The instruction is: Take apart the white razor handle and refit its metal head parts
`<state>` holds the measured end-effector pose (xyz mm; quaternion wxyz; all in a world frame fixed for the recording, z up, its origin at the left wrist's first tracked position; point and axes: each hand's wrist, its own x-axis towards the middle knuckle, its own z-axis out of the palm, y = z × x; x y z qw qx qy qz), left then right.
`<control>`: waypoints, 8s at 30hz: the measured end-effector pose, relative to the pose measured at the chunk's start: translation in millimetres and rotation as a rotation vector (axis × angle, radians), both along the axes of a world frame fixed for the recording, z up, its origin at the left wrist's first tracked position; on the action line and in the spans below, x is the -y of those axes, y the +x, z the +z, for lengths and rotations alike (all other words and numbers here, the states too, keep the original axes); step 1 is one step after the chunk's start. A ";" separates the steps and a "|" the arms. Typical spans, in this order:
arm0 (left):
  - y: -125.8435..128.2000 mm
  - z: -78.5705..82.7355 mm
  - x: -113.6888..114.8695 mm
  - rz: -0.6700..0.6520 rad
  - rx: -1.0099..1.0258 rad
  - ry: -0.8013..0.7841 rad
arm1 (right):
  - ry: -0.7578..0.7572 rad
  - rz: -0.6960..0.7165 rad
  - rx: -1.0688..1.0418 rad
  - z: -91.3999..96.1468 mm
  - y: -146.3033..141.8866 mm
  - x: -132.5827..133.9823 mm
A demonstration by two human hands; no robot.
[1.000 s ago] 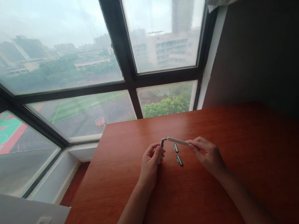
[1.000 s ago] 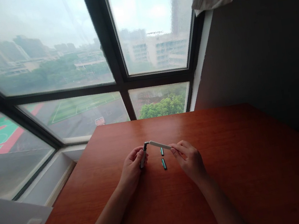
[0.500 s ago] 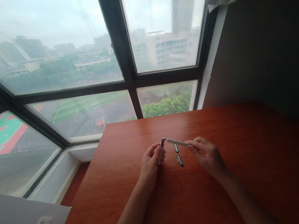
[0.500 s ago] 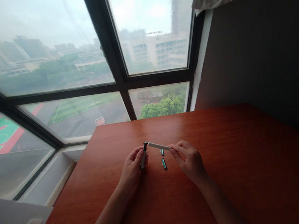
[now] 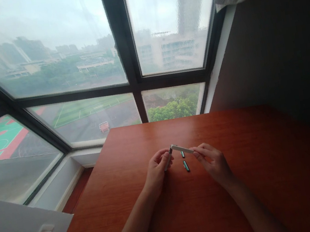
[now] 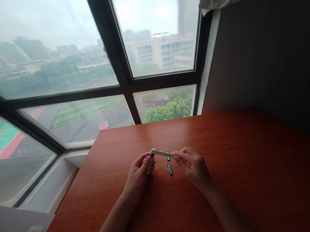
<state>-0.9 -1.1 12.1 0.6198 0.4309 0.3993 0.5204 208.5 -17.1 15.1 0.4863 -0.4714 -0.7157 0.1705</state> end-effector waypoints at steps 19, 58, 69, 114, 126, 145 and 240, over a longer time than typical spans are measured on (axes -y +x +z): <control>-0.5 1.1 0.2 0.034 -0.059 0.010 | -0.029 -0.007 -0.026 0.5 0.6 -0.6; -0.3 -0.2 0.0 -0.013 0.078 -0.080 | 0.002 -0.020 0.002 1.8 7.5 -3.3; 0.0 -1.0 -0.5 0.024 0.093 -0.059 | -0.068 0.007 -0.101 3.3 4.0 0.0; -3.2 -2.5 -2.5 0.064 -0.026 0.063 | -0.075 0.019 -0.058 2.1 2.4 0.6; -3.1 -0.2 -2.3 0.083 -0.047 0.050 | -0.068 -0.006 -0.037 4.1 3.5 2.9; -2.4 1.2 -2.1 0.069 -0.052 0.046 | -0.072 -0.021 -0.058 2.2 3.7 0.7; 0.9 0.6 -0.7 0.102 0.119 -0.083 | -0.051 -0.001 -0.076 -2.5 4.4 -3.6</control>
